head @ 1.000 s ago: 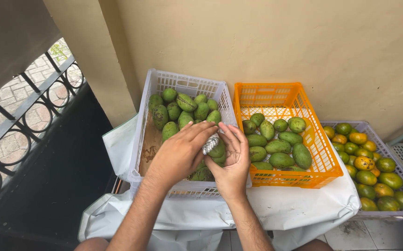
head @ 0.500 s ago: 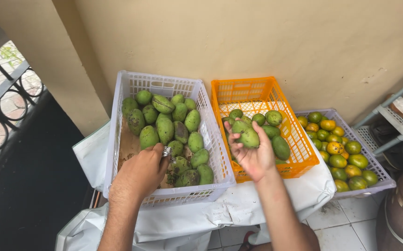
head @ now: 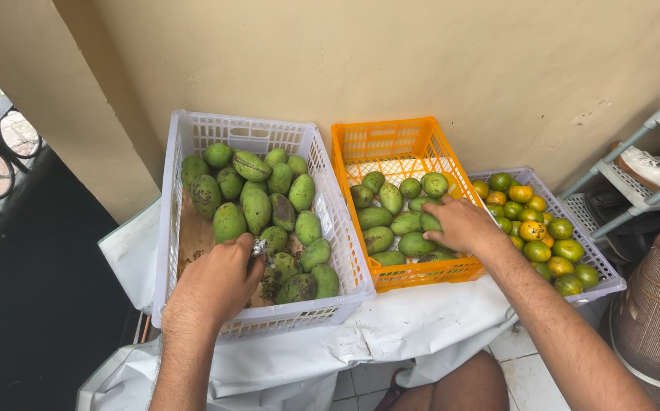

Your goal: The person wipes green mangoes one by one with a small cloth. They pick each mango from a white crate, rub its surface, and place it into an orange crate. The process repeats continuously throughout the clip.

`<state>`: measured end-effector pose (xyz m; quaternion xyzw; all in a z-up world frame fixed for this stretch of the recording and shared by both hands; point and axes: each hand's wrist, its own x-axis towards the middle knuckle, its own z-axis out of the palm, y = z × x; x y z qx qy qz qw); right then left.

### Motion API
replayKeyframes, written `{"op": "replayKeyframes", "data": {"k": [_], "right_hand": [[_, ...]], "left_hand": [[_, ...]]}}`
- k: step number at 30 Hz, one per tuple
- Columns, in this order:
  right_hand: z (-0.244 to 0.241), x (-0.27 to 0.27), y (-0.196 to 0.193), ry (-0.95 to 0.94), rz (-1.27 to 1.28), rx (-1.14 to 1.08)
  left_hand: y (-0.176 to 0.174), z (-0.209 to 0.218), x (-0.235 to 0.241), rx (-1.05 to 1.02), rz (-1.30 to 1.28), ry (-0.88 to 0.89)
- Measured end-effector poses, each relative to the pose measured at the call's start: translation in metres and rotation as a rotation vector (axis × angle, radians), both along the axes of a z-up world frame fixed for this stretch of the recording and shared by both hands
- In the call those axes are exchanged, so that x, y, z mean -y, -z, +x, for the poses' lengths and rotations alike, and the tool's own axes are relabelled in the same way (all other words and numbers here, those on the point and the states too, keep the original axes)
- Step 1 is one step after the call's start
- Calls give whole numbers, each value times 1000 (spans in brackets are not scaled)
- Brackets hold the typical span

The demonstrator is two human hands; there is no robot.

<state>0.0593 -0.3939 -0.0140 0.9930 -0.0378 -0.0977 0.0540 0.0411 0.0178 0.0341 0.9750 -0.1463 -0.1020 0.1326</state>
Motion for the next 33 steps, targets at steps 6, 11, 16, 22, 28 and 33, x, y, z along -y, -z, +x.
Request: {"op": "replayKeyframes", "data": {"k": [6, 11, 16, 22, 28, 33], "right_hand": [[-34, -47, -32, -110, 110, 252], [-62, -135, -74, -292, 589, 334], [-52, -194, -42, -483, 906, 409], [-50, -221, -35, -250, 855, 35], [-20, -233, -46, -247, 617, 20], [-2, -250, -13, -276, 407, -176]], "left_hand": [[8, 1, -3, 25, -53, 9], [17, 3, -6, 109, -232, 5], [21, 4, -8, 199, -281, -5], [41, 12, -6, 291, -136, -147], [48, 18, -6, 321, -93, -165], [49, 19, -6, 319, -71, -161]]}}
